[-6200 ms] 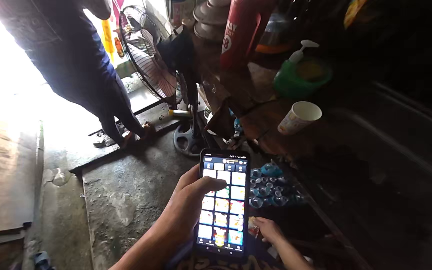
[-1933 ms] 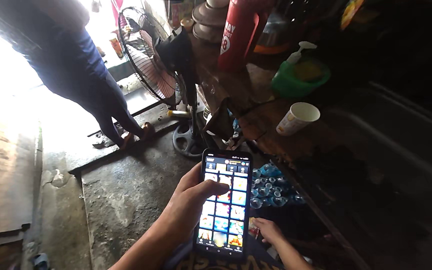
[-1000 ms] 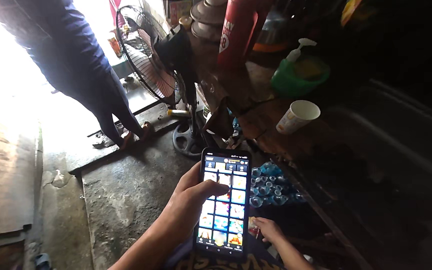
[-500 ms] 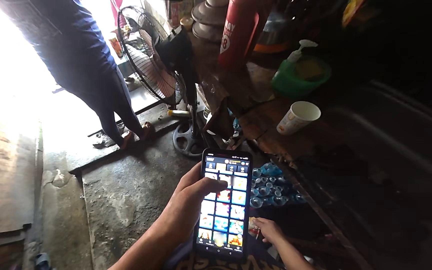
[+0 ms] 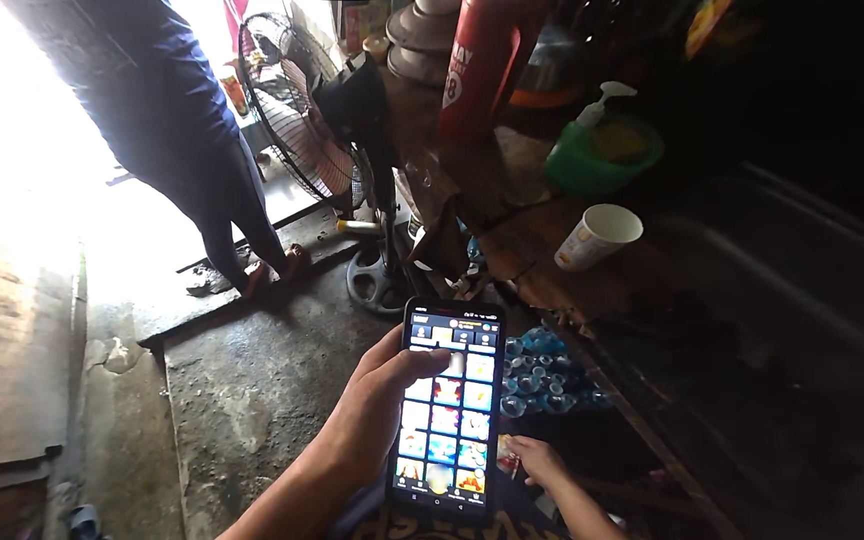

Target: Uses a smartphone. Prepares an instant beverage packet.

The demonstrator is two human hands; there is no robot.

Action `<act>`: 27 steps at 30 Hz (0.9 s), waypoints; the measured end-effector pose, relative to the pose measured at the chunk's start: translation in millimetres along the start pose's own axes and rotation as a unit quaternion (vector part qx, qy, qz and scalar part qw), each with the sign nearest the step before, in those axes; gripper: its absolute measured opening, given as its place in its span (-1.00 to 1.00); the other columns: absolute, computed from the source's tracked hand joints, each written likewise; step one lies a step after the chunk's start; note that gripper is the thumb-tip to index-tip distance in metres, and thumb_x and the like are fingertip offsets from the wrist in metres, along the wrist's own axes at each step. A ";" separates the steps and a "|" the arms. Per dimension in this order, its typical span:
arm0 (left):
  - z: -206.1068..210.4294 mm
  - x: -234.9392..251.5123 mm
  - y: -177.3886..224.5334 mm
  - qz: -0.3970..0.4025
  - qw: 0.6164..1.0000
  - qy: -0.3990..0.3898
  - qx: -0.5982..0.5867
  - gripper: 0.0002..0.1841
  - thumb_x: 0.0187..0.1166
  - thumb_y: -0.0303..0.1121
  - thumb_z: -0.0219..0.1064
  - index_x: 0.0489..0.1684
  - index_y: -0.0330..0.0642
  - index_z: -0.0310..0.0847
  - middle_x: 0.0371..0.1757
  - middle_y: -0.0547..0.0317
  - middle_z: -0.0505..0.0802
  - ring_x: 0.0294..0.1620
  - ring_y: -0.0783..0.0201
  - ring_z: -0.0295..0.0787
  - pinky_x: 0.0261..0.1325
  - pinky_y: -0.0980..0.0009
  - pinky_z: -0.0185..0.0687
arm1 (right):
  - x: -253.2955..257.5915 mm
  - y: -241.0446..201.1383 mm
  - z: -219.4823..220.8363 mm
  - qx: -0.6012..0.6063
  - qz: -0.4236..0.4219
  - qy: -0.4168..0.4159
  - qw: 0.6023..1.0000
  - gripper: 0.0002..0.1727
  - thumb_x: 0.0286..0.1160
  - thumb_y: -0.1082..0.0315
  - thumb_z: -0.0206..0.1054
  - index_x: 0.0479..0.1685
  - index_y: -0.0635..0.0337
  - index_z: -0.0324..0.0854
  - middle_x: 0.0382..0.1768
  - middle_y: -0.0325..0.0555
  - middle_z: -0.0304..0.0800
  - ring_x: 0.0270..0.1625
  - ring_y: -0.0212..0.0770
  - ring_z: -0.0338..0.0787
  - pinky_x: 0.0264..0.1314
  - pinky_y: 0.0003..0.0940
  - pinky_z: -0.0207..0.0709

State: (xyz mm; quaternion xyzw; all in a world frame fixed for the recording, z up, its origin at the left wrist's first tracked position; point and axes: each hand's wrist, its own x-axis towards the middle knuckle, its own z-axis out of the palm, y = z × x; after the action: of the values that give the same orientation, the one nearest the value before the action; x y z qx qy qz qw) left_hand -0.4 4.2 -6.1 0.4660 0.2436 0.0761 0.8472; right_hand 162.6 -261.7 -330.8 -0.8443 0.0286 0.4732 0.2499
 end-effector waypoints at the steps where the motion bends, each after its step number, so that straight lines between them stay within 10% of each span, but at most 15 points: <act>1: 0.2 0.1 0.1 0.000 1.000 0.001 -0.001 -0.59 0.61 -0.28 0.11 0.42 -0.09 0.54 0.04 -0.08 0.85 -0.01 0.20 0.87 0.04 0.25 0.83 | -0.5 -0.4 -0.1 0.001 0.001 0.001 1.000 -0.61 0.82 0.15 0.16 0.32 0.19 0.71 0.33 0.24 0.70 0.31 0.20 0.70 0.24 0.27 0.53; 21: 5.7 -1.5 3.5 0.014 0.999 0.015 0.042 -0.50 0.35 -0.68 0.24 0.34 -0.18 0.56 -0.02 -0.06 0.88 -0.12 0.24 0.88 -0.07 0.34 0.82 | 1.2 1.9 -0.9 0.003 0.000 0.001 1.000 -0.61 0.83 0.15 0.15 0.30 0.20 0.71 0.32 0.25 0.70 0.28 0.19 0.71 0.21 0.23 0.54; 27: 2.3 -0.5 2.6 0.012 1.000 0.007 0.012 -0.60 0.53 -0.38 0.12 0.34 -0.10 0.57 -0.03 -0.02 0.87 -0.12 0.25 0.88 -0.10 0.30 0.84 | 1.1 1.8 -1.0 0.001 0.001 0.001 1.000 -0.62 0.82 0.15 0.15 0.31 0.19 0.71 0.31 0.24 0.70 0.28 0.18 0.71 0.23 0.24 0.54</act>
State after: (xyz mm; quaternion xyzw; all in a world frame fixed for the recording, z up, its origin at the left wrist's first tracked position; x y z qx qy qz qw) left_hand 0.6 3.7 -2.7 0.4788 0.2447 0.0869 0.8386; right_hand 163.5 -263.5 -332.0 -0.8444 0.0301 0.4729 0.2499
